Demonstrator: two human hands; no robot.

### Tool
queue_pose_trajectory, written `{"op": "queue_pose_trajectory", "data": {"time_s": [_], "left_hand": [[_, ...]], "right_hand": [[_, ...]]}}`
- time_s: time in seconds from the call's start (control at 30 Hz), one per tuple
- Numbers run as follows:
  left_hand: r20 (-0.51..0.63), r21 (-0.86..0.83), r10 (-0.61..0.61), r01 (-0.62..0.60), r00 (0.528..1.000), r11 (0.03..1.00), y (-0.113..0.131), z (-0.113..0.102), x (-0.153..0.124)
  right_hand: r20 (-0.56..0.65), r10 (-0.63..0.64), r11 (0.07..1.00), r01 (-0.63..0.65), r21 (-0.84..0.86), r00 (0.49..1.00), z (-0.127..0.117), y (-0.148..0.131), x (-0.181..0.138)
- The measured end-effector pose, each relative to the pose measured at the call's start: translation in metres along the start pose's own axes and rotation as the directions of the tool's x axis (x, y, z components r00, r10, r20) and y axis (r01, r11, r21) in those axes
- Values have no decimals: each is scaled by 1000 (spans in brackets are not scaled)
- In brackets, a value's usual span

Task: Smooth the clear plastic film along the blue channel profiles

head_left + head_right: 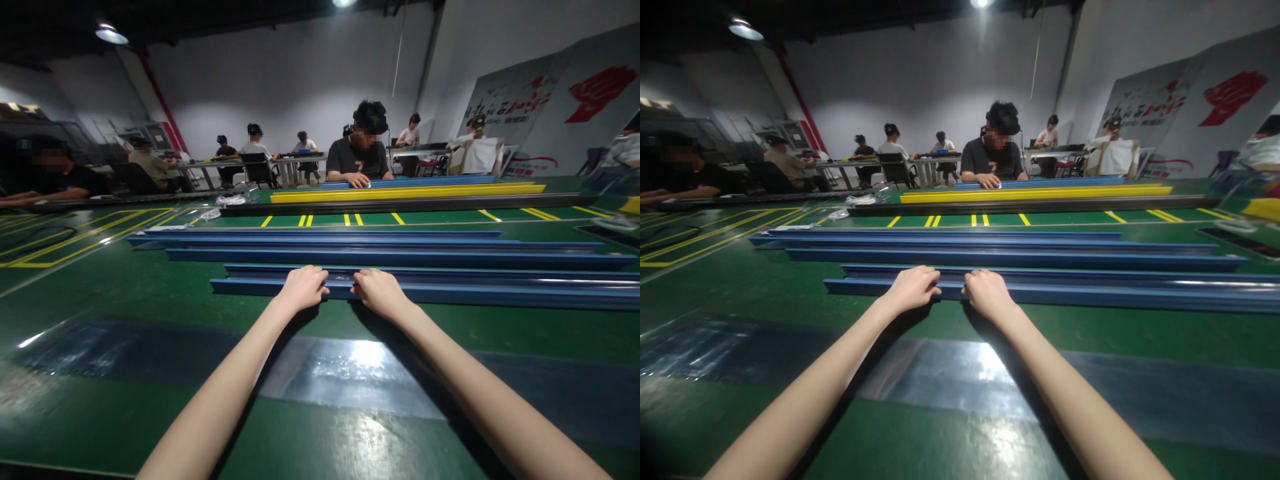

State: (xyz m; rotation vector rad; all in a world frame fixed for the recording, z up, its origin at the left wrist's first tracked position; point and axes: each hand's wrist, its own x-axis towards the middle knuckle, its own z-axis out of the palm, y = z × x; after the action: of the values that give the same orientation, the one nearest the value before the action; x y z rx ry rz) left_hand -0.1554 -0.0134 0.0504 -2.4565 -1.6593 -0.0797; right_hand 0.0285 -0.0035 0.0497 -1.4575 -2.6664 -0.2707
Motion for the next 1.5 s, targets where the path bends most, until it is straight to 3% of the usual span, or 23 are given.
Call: {"op": "queue_pose_trajectory", "data": {"time_s": [0.13, 0.27, 0.43, 0.67, 0.8, 0.93, 1.2, 1.5], "left_hand": [[8, 29, -60, 60, 998, 998, -10, -2, -11], [5, 66, -106, 106, 994, 992, -5, -6, -16], [82, 86, -120, 113, 989, 990, 17, -10, -10], [13, -63, -17, 17, 1000, 998, 61, -2, 19], [-76, -140, 8, -19, 997, 990, 78, 1, 32], [-83, -154, -9, -4, 996, 988, 83, 1, 35], [-56, -101, -2, -4, 998, 995, 69, 1, 27], [-26, 42, -52, 53, 998, 998, 13, 0, -6]], "right_hand": [[16, -29, 997, 28, 74, 999, 0, -13, 8], [48, -26, 994, 21, 103, 998, -2, -5, 8], [52, 42, 995, -46, 87, 998, -1, 26, -8], [62, 129, 987, -134, 84, 990, 0, 75, -41], [61, 137, 988, -141, 65, 989, 0, 83, -49], [48, 121, 993, -121, 9, 992, 0, 79, -49], [64, 129, 992, -129, 11, 990, -2, 58, -42], [-12, -8, 996, 9, 89, 1000, 1, 7, -15]]}}
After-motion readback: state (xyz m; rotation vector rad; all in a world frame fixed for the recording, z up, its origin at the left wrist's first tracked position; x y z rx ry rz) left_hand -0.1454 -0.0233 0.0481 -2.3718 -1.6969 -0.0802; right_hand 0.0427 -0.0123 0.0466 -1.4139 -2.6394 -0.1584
